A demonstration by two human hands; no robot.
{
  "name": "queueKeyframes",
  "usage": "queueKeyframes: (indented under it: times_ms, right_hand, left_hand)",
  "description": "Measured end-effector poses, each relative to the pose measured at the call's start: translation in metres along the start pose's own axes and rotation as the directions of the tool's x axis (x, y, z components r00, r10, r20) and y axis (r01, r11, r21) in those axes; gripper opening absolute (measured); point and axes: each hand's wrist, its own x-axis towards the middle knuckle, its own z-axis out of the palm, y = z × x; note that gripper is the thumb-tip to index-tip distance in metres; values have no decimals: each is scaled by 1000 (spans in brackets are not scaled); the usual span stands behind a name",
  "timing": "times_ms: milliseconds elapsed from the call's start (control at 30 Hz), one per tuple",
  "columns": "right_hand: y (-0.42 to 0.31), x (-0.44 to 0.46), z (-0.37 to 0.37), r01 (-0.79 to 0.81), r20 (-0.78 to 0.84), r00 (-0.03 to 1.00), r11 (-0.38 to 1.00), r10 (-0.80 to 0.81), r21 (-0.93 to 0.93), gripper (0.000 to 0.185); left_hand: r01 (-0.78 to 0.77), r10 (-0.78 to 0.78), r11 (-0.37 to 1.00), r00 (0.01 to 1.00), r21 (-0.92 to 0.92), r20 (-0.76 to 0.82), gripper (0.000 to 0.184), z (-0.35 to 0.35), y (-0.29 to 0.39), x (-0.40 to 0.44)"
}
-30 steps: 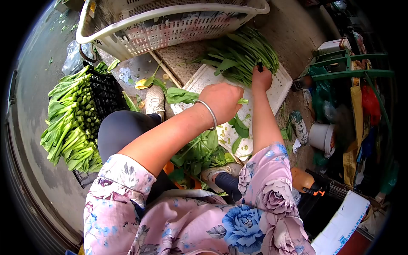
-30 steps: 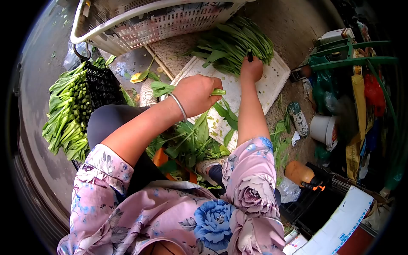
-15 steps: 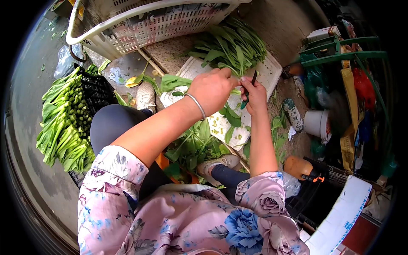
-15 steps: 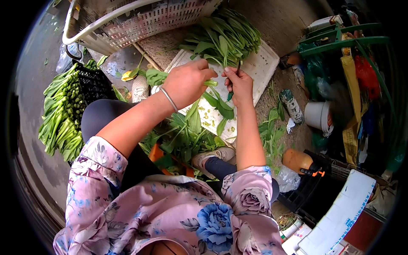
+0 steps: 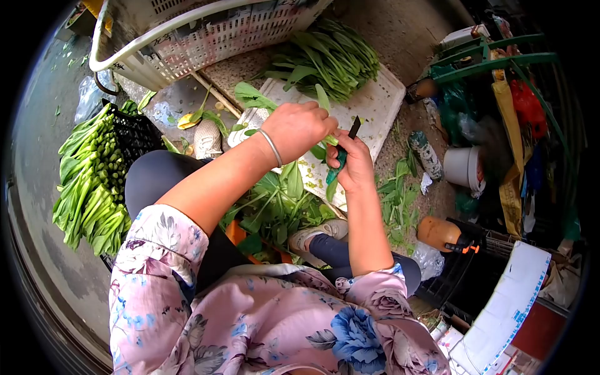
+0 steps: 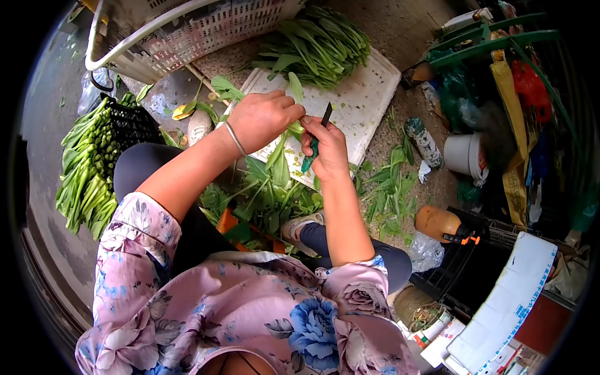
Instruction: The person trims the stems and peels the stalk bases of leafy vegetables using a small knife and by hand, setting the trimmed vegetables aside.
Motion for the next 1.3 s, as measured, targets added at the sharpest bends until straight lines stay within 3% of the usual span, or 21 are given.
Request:
queueKeyframes:
  times_ms: [67, 100, 133, 167, 200, 233, 267, 300, 367, 400, 500, 667, 767, 967, 1033, 1100, 1167, 1200, 1233, 1267, 1300]
  right_hand:
    - [3, 2, 4, 22, -39, 999, 1000, -21, 20, 13]
    - [6, 4, 7, 111, -139, 985, 993, -105, 42, 14]
    - [8, 6, 8, 201, -239, 954, 978, -183, 56, 15]
    - [9, 8, 5, 199, -239, 954, 978, -180, 56, 15]
    - [10, 10, 2, 214, -255, 940, 974, -227, -77, 16]
    - [10, 11, 0, 225, -263, 924, 952, -276, -208, 18]
    - [11, 10, -3, 112, -224, 953, 926, -202, -360, 27]
    - [10, 8, -1, 112, -223, 954, 927, -201, -359, 27]
    - [12, 2, 4, 85, -71, 991, 941, -115, -327, 40]
    - [14, -2, 7, 184, 30, 983, 944, -183, -275, 49]
    - [11, -7, 18, 260, 168, 959, 947, -230, -187, 51]
    - [11, -5, 18, 253, 167, 963, 925, -212, -282, 45]
    - [11, -4, 15, 211, 160, 973, 925, -167, -317, 42]
    - [20, 17, -6, 45, 173, 985, 990, -21, -137, 36]
    - [25, 44, -13, 41, -92, 993, 929, -80, -368, 32]
    - [23, 84, -23, 89, -115, 981, 886, -157, -455, 33]
    - [24, 128, -40, 220, -65, 813, 408, -578, -886, 48]
    - [20, 135, -34, 222, -61, 814, 406, -578, -886, 48]
    - [14, 142, -27, 170, 97, 680, 28, -727, -985, 57]
    - [9, 149, -20, 38, 305, 541, -339, -784, -940, 67]
    - [6, 156, -17, 43, 308, 540, -340, -783, -940, 67]
  left_hand:
    - [89, -89, 996, 996, -13, 24, 19, 4, 0, 0]
    - [91, -90, 996, 996, -13, 25, 19, 6, -2, 0]
    - [194, -190, 980, 977, -37, 92, 18, 8, -4, 1]
    - [297, -285, 953, 945, -54, 162, 17, 10, -6, 2]
    - [299, -287, 953, 944, -54, 163, 17, 6, -7, 3]
    - [425, -378, 877, 898, -226, 224, 18, 0, -8, 5]
    - [537, -449, 754, 842, -378, 300, 20, -3, -10, 7]
    - [538, -450, 754, 841, -377, 300, 20, -1, -14, 7]
    - [623, -500, 526, 777, -579, 382, 25, 4, -20, 4]
    - [625, -495, 505, 775, -596, 393, 25, 1, -20, 4]
    - [605, -481, 530, 791, -594, 377, 23, 1, -21, 3]
    - [603, -463, 544, 795, -583, 391, 21, -1, -20, 3]
    - [607, -459, 521, 792, -600, 403, 19, -6, -17, 2]
    - [624, -463, 568, 782, -537, 418, 19, -7, -22, -5]
    - [630, -477, 599, 776, -495, 412, 20, -9, -24, -5]
    - [617, -445, 685, 775, -387, 448, 21, -12, -19, -5]
    - [586, -430, 720, 796, -370, 426, 20, -9, -17, -8]
    - [566, -427, 740, 813, -364, 396, 19, -9, -16, -8]
    - [545, -425, 759, 829, -356, 364, 18, -10, -16, -7]
    - [547, -415, 766, 822, -338, 389, 18, -12, -16, -5]
    - [548, -419, 766, 822, -336, 386, 18, -13, -16, -4]
